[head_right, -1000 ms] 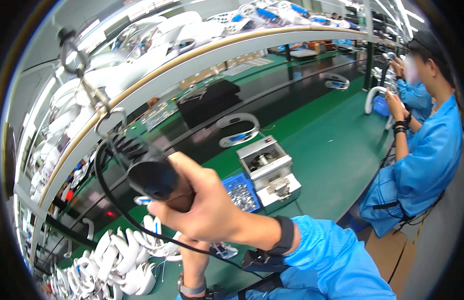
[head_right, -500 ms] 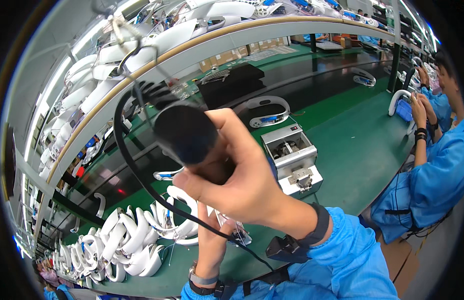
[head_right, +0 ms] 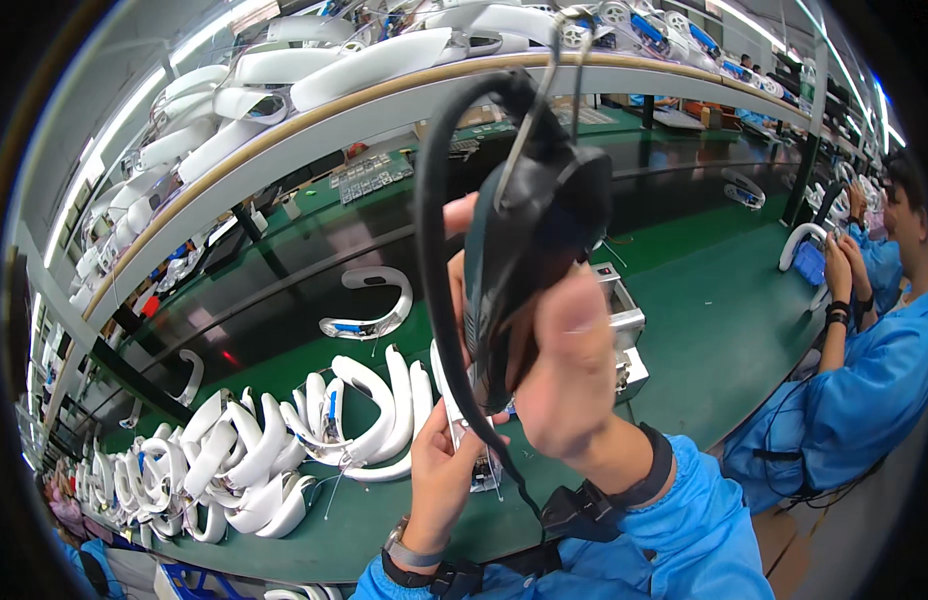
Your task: Assembling plastic electronics components and wires on a factory production line.
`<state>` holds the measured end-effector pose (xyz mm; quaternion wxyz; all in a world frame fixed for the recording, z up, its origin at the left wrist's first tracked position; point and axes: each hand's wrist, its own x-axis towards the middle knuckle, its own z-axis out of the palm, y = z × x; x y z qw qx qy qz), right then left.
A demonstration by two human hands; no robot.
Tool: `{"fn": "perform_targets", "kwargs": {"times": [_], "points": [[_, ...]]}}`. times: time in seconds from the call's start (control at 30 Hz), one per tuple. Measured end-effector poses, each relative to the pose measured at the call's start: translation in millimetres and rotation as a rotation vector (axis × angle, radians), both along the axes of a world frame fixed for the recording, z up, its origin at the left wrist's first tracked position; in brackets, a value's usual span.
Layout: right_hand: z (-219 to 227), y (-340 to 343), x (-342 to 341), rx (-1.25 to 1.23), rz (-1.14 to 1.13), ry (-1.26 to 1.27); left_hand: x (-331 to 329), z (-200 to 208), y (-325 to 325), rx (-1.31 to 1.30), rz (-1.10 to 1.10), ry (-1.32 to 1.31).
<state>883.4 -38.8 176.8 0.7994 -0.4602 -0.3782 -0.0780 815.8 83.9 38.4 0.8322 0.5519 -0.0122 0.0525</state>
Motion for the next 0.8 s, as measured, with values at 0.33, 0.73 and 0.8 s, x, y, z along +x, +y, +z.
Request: {"fn": "perform_targets", "kwargs": {"times": [0.33, 0.73, 0.8], "points": [[-15.5, 26.3, -6.8, 0.186, 0.092, 0.029, -2.3, 0.3, 8.4, 0.008, 0.007, 0.03], [-23.4, 32.2, -6.1, 0.165, 0.13, -0.008, -3.4, -0.4, 14.4, -0.006, 0.002, 0.033], [-23.2, 33.4, -10.5, 0.199, 0.081, 0.007, -3.8, 0.1, 13.6, -0.015, 0.01, 0.027]]}}
